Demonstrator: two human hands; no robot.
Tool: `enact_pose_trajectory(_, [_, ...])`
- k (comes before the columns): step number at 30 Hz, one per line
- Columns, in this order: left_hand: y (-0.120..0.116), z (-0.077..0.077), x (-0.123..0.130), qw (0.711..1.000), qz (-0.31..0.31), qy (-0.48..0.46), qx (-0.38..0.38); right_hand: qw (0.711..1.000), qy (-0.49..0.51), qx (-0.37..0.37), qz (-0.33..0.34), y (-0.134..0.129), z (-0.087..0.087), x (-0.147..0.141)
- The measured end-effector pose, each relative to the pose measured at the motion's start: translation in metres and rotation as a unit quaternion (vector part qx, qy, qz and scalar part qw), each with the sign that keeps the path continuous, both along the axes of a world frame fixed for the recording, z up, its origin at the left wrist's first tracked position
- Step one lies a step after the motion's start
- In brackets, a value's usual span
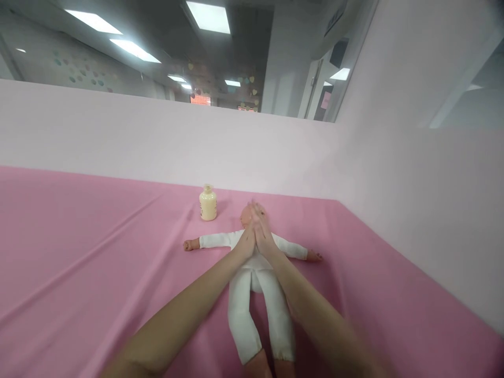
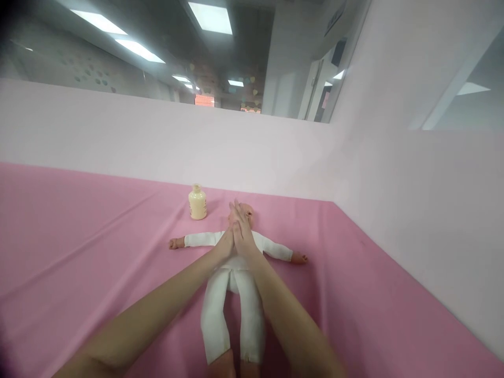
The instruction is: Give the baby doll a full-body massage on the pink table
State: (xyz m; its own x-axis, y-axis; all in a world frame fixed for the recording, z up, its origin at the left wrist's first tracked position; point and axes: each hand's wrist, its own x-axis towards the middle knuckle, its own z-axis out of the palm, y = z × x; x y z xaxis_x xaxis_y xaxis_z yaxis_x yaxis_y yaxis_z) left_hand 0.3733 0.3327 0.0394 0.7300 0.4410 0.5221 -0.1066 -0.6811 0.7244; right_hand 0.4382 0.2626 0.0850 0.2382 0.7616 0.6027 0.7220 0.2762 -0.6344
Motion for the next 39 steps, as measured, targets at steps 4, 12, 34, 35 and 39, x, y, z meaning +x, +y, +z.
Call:
enact_pose_trajectory(4, [0.003,-0.034,-0.028,0.988,0.030,0.117,0.098,0.966,-0.179,-0.175,0.070,-0.017,-0.044,0.030])
enact_pose_trajectory(12, [-0.005,-0.028,-0.032,0.934,0.073,0.307,0.167,0.919,-0.237,-0.303,-0.088,-0.039,-0.068,0.026])
enact_pose_trajectory(34, [-0.027,-0.032,-0.045,0.948,0.100,0.234,0.189,0.983,0.074,-0.152,-0.066,-0.080,-0.065,0.006])
enact_pose_trajectory(35, [-0.037,-0.031,-0.046,0.947,0.121,0.228,0.191,0.986,0.010,-0.146,-0.084,-0.079,-0.059,0.006])
enact_pose_trajectory(39, [-0.060,-0.030,-0.048,0.951,-0.007,0.173,0.254,0.968,-0.215,-0.127,0.014,-0.070,-0.038,0.009])
